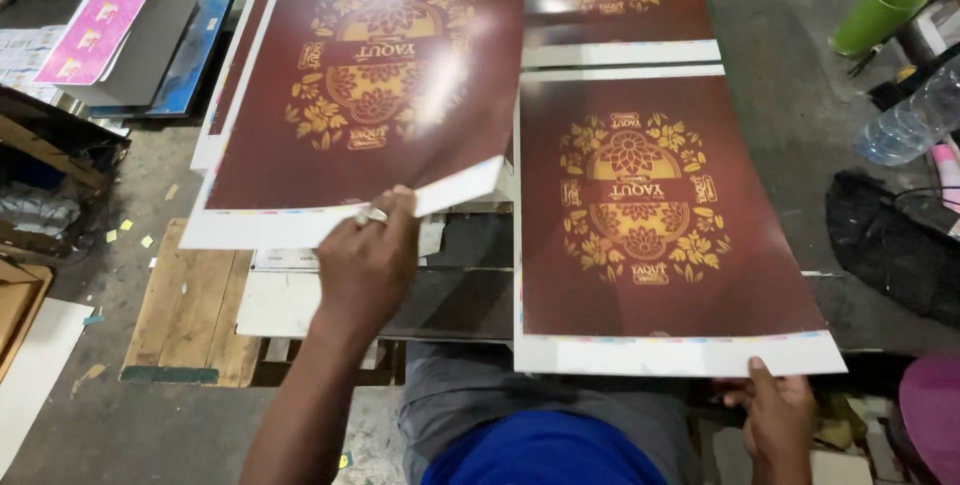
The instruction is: The person repeatedly picks up printed sheets from a table and places them onto a growing stack. The sheets feature a maroon background with gold decorative patterns and the word 'YAQUT'. The person handles the sheets one at a time, aligning them before adding them to the pile.
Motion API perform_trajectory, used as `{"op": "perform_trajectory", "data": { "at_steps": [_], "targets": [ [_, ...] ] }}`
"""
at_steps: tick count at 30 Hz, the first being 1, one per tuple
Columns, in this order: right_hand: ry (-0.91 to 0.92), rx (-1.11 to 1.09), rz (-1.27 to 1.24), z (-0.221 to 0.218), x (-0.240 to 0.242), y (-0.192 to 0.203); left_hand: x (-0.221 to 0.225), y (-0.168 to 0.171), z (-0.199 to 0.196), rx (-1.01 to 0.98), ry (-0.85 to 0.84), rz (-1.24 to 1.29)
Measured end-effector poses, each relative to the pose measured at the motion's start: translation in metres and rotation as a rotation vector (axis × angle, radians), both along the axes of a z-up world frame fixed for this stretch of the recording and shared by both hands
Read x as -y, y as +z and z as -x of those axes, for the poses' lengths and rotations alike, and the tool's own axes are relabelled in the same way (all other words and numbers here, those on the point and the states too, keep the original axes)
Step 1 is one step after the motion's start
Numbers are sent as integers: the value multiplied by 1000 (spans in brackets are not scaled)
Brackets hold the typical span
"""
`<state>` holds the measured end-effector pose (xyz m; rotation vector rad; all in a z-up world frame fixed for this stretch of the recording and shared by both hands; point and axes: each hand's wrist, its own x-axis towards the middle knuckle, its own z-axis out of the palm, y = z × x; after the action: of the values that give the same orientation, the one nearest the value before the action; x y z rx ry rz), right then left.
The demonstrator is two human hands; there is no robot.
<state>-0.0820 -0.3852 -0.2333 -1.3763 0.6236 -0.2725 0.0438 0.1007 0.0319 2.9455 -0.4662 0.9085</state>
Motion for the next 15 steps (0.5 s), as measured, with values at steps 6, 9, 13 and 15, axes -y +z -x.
{"op": "perform_trajectory", "data": {
  "at_steps": [6, 9, 13, 15],
  "targets": [
    [38, -4, 24, -69, -3, 12, 17, -1, 10, 119, -191, 102],
    [109, 22, 10, -85, 1, 19, 18, 2, 14, 124, -209, 95],
    [99, -37, 9, -82, -4, 29, 17, 1, 26, 139, -206, 103],
    [61, -85, 8, -74, -5, 16, 18, -7, 29, 108, -289, 116]
  ]
}}
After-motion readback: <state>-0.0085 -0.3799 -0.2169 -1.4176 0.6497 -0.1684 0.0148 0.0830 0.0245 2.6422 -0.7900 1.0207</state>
